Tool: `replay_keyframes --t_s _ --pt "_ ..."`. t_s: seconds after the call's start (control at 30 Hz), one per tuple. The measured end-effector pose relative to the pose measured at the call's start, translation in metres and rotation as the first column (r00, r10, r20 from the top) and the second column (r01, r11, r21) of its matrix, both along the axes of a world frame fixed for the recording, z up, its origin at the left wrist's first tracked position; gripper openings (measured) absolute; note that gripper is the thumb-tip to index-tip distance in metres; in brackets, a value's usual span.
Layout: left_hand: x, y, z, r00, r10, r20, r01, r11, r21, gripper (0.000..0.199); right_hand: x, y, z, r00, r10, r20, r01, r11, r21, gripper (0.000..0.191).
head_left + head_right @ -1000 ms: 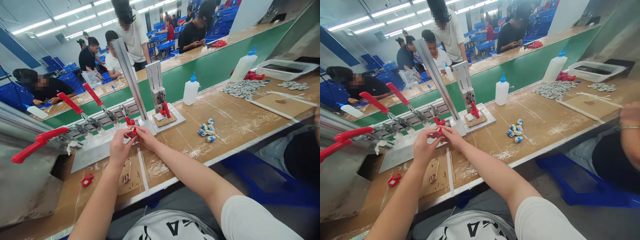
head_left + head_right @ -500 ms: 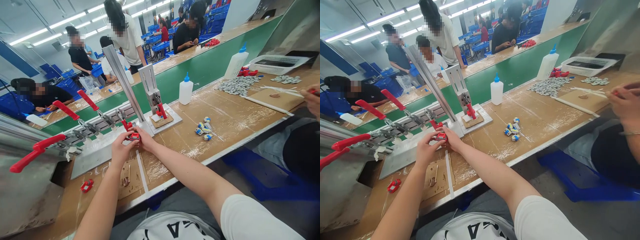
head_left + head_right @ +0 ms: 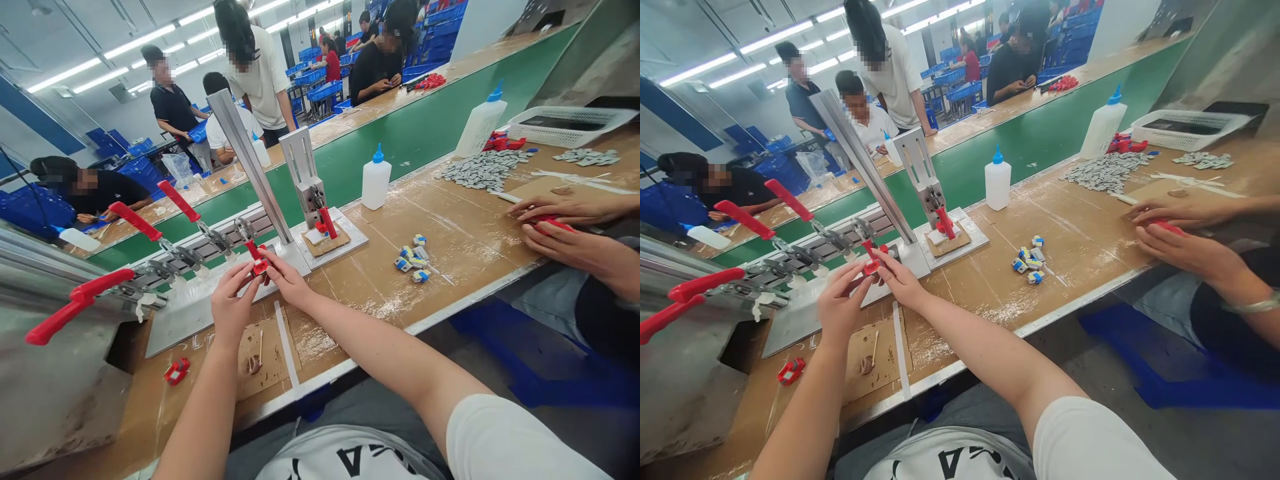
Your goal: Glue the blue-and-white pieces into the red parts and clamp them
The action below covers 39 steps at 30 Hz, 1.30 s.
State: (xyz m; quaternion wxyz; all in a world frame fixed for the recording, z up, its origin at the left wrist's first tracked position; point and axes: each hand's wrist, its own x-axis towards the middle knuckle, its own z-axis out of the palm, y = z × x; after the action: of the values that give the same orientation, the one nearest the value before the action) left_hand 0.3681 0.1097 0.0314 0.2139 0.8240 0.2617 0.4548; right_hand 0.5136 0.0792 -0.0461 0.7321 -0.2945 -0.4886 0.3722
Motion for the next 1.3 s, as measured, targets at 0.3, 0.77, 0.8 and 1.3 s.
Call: replay_keyframes --t_s 0.3,0.77,0.8,1.3 --pt "0.001 -0.010 0.019 0.983 0.154 -0.099 -0.136 0.976 0.173 0.026 -0.005 0.011 -0.006 0.970 0.135 -0.204 -0.138 0.990 -0.003 0.071" --pt "0.012 -0.016 0.029 0.948 0.297 -0.118 -0.168 0.776 0.608 0.018 -0.006 0.006 0.003 0.865 0.350 -0.359 -0.370 0.929 0.013 0.075" --pt "0.011 -0.015 0.028 0.951 0.285 -0.117 -0.154 0.769 0.621 0.018 -0.006 0.006 0.003 0.866 0.353 -0.354 -0.369 0.929 0.024 0.075" --pt "-0.002 -0.001 0.027 0.951 0.238 -0.200 -0.017 0.684 0.729 0.022 0.000 -0.002 0.020 0.796 0.385 -0.466 -0.464 0.884 -0.062 0.060"
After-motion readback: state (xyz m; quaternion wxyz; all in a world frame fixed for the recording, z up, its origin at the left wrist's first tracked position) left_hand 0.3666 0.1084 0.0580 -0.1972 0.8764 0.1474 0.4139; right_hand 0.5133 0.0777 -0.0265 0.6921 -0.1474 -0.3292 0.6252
